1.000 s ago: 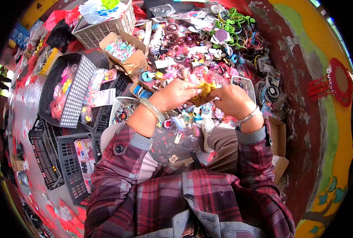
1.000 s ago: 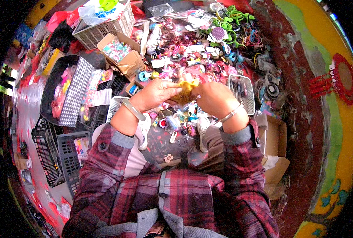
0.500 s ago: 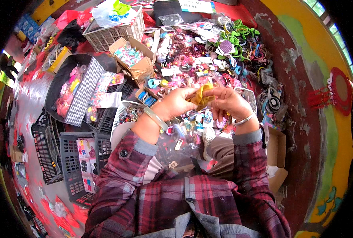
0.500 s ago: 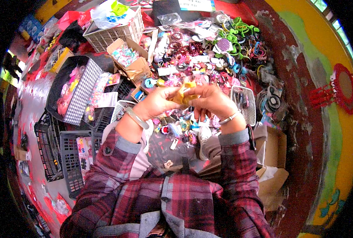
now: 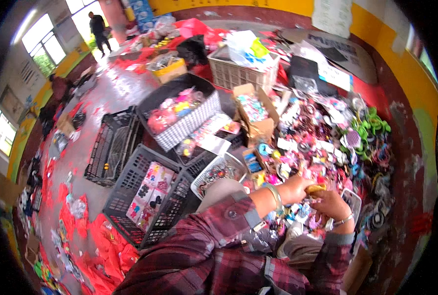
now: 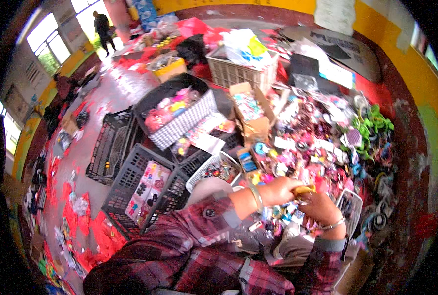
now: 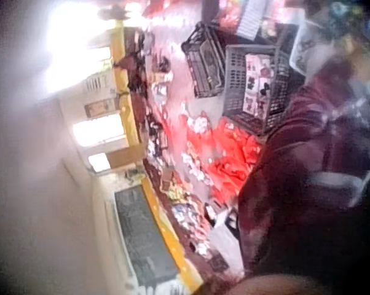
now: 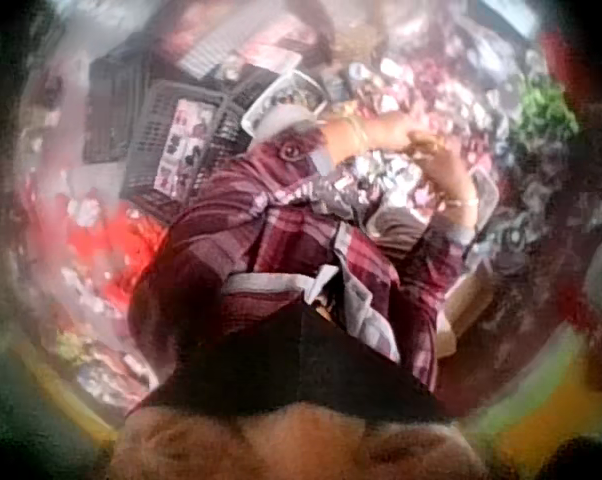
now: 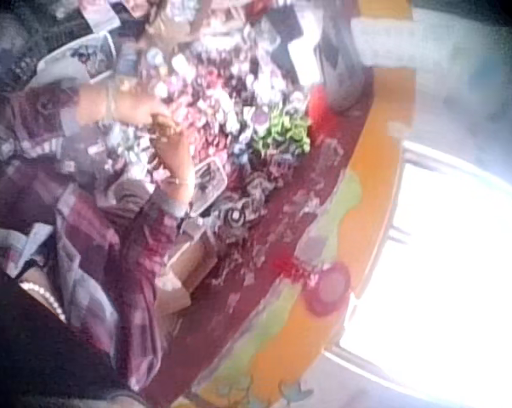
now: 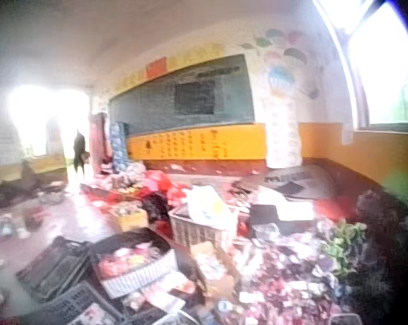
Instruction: The person sits on the floor surrounded by baskets of hair accessories and sorts through them. They pick up various items, including pink and yellow scrunchies, and place them into small plastic bags. The person handles the items one by one, organizing them into the bags.
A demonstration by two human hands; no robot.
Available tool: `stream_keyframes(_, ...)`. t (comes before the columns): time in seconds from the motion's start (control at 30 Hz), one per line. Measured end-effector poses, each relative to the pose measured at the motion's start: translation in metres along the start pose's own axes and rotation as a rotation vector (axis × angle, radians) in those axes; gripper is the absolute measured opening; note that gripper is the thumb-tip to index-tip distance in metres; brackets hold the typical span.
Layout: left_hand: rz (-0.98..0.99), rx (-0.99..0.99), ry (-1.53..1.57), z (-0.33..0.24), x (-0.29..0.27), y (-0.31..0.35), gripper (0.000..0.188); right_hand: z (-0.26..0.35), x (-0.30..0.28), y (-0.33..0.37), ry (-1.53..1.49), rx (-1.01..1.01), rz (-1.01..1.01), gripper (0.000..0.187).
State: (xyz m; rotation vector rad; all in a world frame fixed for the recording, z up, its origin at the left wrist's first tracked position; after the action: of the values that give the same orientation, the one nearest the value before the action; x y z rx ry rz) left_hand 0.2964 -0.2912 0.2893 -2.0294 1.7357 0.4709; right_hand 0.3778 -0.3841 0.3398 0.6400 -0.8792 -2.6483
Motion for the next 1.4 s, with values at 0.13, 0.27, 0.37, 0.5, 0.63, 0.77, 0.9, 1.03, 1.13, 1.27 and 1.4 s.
stream_keyframes(0.13, -0.037, -0.002, 0.022, 0.005, 0.006, 0.007, 0.031, -0.011, 0.007, -0.01, -0.048, -0.016, 0.037, 0.031)
stream_keyframes(0.27, 0.027, -0.073, -0.003, 0.017, 0.012, 0.008, 0.036, -0.017, 0.016, -0.019, -0.152, -0.062, 0.092, 0.035)
stream_keyframes(0.37, -0.028, -0.032, -0.065, 0.024, 0.016, 0.0, 0.049, -0.015, 0.015, -0.013, -0.315, -0.111, 0.096, 0.044)
stream_keyframes(0.5, -0.034, -0.021, -0.107, 0.025, 0.014, 0.001, 0.058, -0.011, 0.014, -0.014, -0.465, -0.199, 0.055, 0.035)
stream_keyframes(0.63, 0.018, -0.127, -0.116, 0.017, 0.009, -0.002, 0.044, -0.01, 0.005, -0.003, -0.417, -0.154, -0.095, 0.024)
stream_keyframes(0.77, -0.191, 0.066, 0.187, 0.008, -0.011, 0.0, 0.017, -0.031, -0.022, -0.002, -0.2, -0.134, -0.395, 0.015)
stream_keyframes(0.9, 0.032, -0.265, 0.599, 0.041, -0.007, 0.001, 0.027, -0.022, -0.039, 0.016, -0.413, -0.302, -0.68, 0.012)
stream_keyframes(1.03, -0.065, -0.175, 1.187, 0.031, -0.004, -0.012, 0.03, -0.023, -0.05, 0.038, -0.364, -0.662, -0.859, 0.011)
stream_keyframes(1.13, -0.072, -0.11, 1.263, 0.011, -0.007, -0.017, 0.029, -0.028, -0.049, 0.036, -0.153, -0.568, -0.897, 0.027)
stream_keyframes(1.27, -0.013, -0.093, 1.272, 0.003, -0.002, -0.018, 0.029, -0.013, -0.043, 0.027, 0.111, -0.518, -0.918, 0.04)
stream_keyframes(1.4, 0.082, -0.137, 1.205, 0.004, 0.007, -0.016, 0.031, -0.002, -0.037, 0.029, 0.334, -0.495, -0.973, 0.042)
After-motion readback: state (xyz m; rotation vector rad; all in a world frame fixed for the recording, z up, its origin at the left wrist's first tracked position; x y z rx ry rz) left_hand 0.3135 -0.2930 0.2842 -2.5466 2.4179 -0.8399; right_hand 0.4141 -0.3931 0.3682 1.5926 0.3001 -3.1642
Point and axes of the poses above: each hand's wrist, its own y-axis away from the middle knuckle, its own x-axis out of the palm, z = x × y, the point moved 5 cm from there along -y, towards the middle knuckle, and after that the axes turned 15 degrees about z, right-handed, at the moved point
